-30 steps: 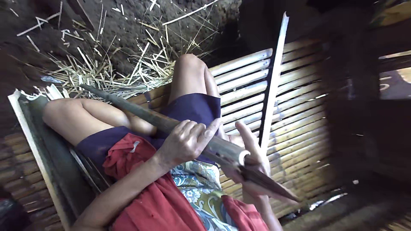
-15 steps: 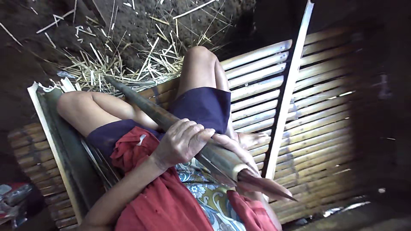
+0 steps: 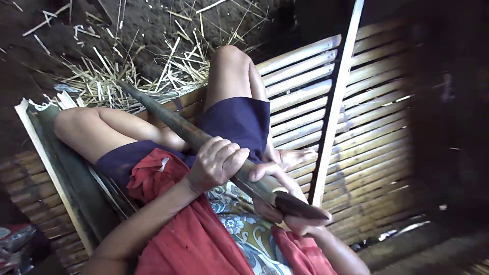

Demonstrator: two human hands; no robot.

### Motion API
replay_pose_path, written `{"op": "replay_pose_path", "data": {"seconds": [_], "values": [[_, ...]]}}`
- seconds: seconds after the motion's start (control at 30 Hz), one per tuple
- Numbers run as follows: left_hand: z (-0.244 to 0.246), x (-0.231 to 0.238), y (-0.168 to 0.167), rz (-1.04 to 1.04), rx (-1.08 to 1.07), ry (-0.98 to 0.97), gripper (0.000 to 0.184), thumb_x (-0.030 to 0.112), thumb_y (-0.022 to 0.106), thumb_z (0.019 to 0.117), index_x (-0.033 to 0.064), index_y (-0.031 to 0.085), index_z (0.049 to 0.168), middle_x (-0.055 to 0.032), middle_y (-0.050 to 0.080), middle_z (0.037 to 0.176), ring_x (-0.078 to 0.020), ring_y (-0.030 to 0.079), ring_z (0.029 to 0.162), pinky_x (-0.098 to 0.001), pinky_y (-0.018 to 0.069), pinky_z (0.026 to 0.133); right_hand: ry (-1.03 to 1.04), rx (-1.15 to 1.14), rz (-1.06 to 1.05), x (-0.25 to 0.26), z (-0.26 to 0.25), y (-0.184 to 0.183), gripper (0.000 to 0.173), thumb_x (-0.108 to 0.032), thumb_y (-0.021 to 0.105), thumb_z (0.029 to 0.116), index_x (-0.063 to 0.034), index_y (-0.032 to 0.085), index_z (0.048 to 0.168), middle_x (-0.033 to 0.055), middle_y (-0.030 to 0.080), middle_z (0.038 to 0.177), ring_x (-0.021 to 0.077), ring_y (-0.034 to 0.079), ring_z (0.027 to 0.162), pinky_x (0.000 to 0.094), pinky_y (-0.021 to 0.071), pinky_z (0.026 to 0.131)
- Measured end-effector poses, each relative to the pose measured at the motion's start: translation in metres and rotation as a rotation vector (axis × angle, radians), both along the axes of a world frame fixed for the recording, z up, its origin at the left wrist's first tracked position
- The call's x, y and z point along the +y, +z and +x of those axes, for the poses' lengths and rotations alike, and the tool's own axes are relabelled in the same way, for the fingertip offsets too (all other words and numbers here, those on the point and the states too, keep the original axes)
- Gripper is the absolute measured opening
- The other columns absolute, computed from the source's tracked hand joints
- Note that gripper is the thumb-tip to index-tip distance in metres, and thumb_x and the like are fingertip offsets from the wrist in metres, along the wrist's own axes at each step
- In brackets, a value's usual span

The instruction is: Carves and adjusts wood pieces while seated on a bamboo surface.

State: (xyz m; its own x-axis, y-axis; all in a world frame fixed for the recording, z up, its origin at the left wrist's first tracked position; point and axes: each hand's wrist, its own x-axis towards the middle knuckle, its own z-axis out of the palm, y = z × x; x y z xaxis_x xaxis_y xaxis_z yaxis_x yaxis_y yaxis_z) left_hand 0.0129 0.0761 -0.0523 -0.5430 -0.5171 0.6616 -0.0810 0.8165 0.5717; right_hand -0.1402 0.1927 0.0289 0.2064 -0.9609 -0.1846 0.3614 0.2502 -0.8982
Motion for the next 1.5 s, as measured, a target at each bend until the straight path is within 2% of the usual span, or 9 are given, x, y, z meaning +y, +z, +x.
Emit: {"op": "replay_pose_path", "data": {"seconds": [0.23,0.33,0.43,0.53,0.63,0.73,0.93,1.33,1.5], "values": [[-0.020,0.005,-0.015,0.004,-0.119,0.045,0.014,0.006,0.061,0.0967,0.0014,0.073,0.101,-0.0145,0.074,0.088,-0.0277,0.071,0.084,-0.0387,0.0557,0.086,-0.333,0.116,0.229,-0.006,0.007,-0.011,0.068,-0.092,0.043,0.0767,-0.0299,0.061,0.097,-0.0143,0.040,0.052,-0.0054,0.036,0.039,0.0142,0.0323,0.037],[-0.027,0.009,-0.012,0.055,-0.193,0.065,0.025,0.003,0.060,0.0968,0.0006,0.072,0.119,-0.0151,0.073,0.089,-0.0291,0.071,0.085,-0.0407,0.0548,0.087,-0.499,0.828,-0.123,-0.007,-0.004,-0.029,0.072,-0.081,0.030,0.0943,-0.0217,0.065,0.118,-0.0104,0.064,0.094,-0.0058,0.055,0.068,0.0157,0.0489,0.061],[-0.026,0.008,-0.004,0.094,-0.207,0.136,0.034,-0.001,0.058,0.0967,-0.0046,0.061,0.131,-0.0153,0.071,0.092,-0.0281,0.070,0.087,-0.0392,0.0529,0.091,-0.515,1.146,-0.197,-0.014,-0.002,-0.023,0.090,-0.085,0.027,0.0917,-0.0142,0.051,0.143,0.0025,0.067,0.115,-0.0020,0.059,0.073,0.0200,0.0517,0.064],[-0.014,0.004,0.004,0.098,-0.136,0.155,0.033,-0.002,0.058,0.0947,-0.0074,0.061,0.127,-0.0169,0.071,0.094,-0.0282,0.069,0.092,-0.0401,0.0506,0.097,-0.370,0.603,-0.103,-0.008,0.008,-0.003,0.080,-0.076,0.041,0.0946,-0.0254,0.038,0.156,-0.0090,0.062,0.083,-0.0070,0.047,0.055,0.0133,0.0437,0.048],[0.001,0.002,0.003,0.121,-0.027,0.152,0.019,0.002,0.058,0.0966,-0.0014,0.069,0.113,-0.0165,0.068,0.099,-0.0282,0.065,0.099,-0.0410,0.0478,0.102,-0.224,0.009,-0.079,-0.002,0.018,0.005,0.081,-0.071,0.051,0.0926,-0.0233,0.040,0.157,-0.0128,0.058,0.070,-0.0085,0.047,0.056,0.0092,0.0417,0.055],[0.007,0.004,0.000,0.120,0.009,0.143,0.013,0.004,0.060,0.0969,0.0023,0.068,0.107,-0.0146,0.065,0.100,-0.0270,0.063,0.102,-0.0398,0.0462,0.104,-0.264,0.243,0.000,-0.029,0.028,0.022,0.076,-0.057,0.055,0.0931,0.0117,0.060,0.124,-0.0011,0.059,0.066,-0.0039,0.049,0.054,0.0126,0.0443,0.056],[0.009,0.004,-0.003,0.113,0.062,0.170,0.011,0.009,0.060,0.0997,0.0039,0.066,0.106,-0.0130,0.064,0.100,-0.0252,0.062,0.102,-0.0393,0.0459,0.104,-0.249,0.355,-0.372,-0.022,0.031,-0.029,0.067,-0.065,0.038,0.1024,-0.0222,0.043,0.154,-0.0086,0.066,0.097,-0.0105,0.059,0.088,0.0106,0.0497,0.082],[0.011,0.002,-0.007,0.090,0.089,0.164,0.012,0.013,0.058,0.1017,0.0041,0.066,0.101,-0.0113,0.067,0.097,-0.0233,0.064,0.099,-0.0383,0.0464,0.103,-0.170,0.316,-0.482,-0.034,0.027,-0.044,0.078,-0.078,0.042,0.0932,-0.0230,0.045,0.149,-0.0119,0.067,0.117,-0.0087,0.060,0.108,0.0143,0.0501,0.093],[0.006,0.003,-0.011,0.101,0.086,0.178,0.014,0.014,0.055,0.1031,0.0047,0.066,0.101,-0.0109,0.068,0.096,-0.0228,0.065,0.098,-0.0376,0.0467,0.103,-0.160,0.266,-0.406,-0.031,0.025,-0.039,0.050,-0.061,0.045,0.1018,-0.0171,0.054,0.125,-0.0056,0.061,0.095,-0.0061,0.059,0.079,0.0105,0.0501,0.069]]}}
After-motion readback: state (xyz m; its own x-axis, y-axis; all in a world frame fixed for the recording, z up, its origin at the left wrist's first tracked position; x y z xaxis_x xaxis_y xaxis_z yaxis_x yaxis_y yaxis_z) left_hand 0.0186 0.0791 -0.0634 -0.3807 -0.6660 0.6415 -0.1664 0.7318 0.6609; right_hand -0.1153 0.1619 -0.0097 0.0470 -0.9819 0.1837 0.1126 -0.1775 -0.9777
